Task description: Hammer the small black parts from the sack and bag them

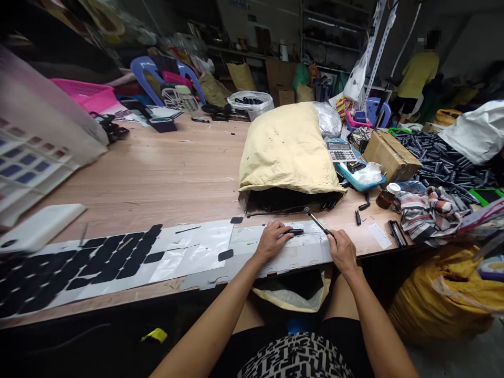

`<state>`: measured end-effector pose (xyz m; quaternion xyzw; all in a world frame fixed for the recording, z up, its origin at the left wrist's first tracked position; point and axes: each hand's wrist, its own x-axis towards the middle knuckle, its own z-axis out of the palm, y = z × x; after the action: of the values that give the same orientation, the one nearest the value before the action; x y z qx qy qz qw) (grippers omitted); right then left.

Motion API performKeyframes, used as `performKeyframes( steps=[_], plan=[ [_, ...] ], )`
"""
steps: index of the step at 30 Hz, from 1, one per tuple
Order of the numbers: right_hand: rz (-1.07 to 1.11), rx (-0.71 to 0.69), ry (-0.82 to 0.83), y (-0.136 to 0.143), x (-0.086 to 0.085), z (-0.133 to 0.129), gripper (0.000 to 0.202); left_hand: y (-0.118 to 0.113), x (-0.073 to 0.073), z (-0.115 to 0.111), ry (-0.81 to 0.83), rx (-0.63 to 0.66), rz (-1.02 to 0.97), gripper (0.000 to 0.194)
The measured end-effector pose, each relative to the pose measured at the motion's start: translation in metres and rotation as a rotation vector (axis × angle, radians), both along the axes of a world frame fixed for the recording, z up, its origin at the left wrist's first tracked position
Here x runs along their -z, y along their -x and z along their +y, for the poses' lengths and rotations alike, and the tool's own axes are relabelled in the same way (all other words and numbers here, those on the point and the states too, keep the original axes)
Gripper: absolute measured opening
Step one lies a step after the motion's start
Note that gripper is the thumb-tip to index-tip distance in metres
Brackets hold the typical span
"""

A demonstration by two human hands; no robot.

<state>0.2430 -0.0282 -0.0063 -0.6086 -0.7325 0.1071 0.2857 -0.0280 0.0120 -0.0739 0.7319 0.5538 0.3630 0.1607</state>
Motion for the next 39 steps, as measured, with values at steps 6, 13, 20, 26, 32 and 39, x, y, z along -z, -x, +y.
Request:
performKeyframes(
  steps=[6, 13, 20, 26, 32, 39],
  plan=[
    [0.078, -0.027, 0.022, 0.017, -0.007, -0.034, 0.031, 0.000, 0.001, 0.000, -0.006, -0.028, 0.000, 0.018],
    [-0.053, -0.009, 0.010, 0.025, 0.001, -0.039, 0.033, 0.000, -0.001, 0.000, 0.016, -0.022, 0.034, 0.018],
    [-0.003, -0.034, 0.011, 0.035, -0.002, -0.038, 0.033, -0.001, -0.006, 0.001, 0.048, -0.033, -0.020, 0.017],
    [-0.056, -0.057, 0.043, 0.034, 0.003, -0.032, 0.031, 0.000, -0.007, 0.002, 0.055, -0.021, -0.026, 0.016],
    [-0.303, -0.013, -0.123, 0.014, 0.006, 0.014, 0.030, -0.001, -0.007, 0.001, 0.052, -0.017, -0.040, 0.019],
    [-0.395, -0.050, -0.161, -0.004, 0.021, 0.046, 0.027, 0.001, -0.008, 0.003, 0.054, -0.005, -0.069, 0.014]
  ],
)
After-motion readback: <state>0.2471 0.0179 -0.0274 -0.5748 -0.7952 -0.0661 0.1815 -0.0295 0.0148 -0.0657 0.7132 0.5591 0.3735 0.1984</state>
